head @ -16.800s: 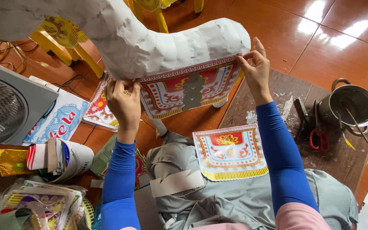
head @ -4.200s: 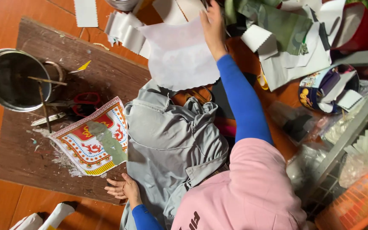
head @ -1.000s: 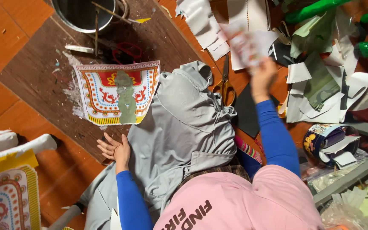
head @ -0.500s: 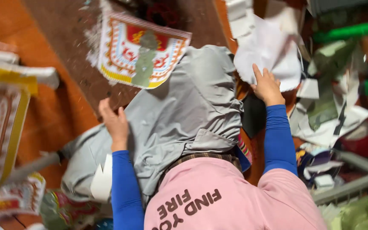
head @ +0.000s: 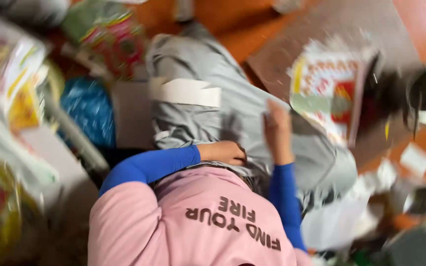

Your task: Assembling and decorating paper-based objects using glue and scissors.

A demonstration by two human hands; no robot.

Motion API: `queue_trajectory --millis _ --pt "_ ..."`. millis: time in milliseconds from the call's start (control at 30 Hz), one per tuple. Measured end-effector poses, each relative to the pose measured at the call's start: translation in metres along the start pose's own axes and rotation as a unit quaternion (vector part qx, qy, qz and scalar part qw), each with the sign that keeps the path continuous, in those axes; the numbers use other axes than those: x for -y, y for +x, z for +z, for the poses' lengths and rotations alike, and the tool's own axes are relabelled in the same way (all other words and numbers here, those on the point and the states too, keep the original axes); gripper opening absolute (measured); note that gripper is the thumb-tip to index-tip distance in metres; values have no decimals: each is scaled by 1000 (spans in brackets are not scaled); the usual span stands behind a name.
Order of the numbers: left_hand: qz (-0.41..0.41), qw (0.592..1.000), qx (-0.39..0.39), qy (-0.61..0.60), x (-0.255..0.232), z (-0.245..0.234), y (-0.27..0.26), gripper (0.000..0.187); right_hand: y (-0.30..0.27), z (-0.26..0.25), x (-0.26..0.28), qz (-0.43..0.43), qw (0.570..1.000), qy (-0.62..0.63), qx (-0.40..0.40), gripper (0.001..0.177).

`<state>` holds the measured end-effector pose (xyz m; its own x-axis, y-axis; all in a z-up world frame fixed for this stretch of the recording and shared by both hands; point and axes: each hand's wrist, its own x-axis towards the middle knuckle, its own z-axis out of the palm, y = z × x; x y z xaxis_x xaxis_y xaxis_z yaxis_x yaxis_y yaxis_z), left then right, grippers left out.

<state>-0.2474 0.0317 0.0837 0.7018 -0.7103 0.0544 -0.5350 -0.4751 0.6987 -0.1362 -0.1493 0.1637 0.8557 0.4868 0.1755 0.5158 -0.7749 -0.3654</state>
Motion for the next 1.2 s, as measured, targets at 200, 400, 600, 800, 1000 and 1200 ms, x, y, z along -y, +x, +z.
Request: queue_trajectory --millis 200,400,600,800,1000,1200 --pt "-177 954 52 -235 -20 -39 -29 32 -32 68 69 -75 952 293 49 36" --pt "-71 894 -283 -339 34 -103 -53 23 -30 75 66 32 953 286 98 32" --pt "-295 670 -648 -213 148 -173 -153 17 -22 87 64 16 972 215 93 25" --pt "-417 583 -697 8 281 -144 -234 24 -19 94 62 14 977 197 75 24" --pt "-504 556 -652 110 313 -182 -240 17 -16 109 54 18 983 175 57 17" --pt "-585 524 -546 291 367 -186 -274 45 -19 126 37 33 985 161 52 12"
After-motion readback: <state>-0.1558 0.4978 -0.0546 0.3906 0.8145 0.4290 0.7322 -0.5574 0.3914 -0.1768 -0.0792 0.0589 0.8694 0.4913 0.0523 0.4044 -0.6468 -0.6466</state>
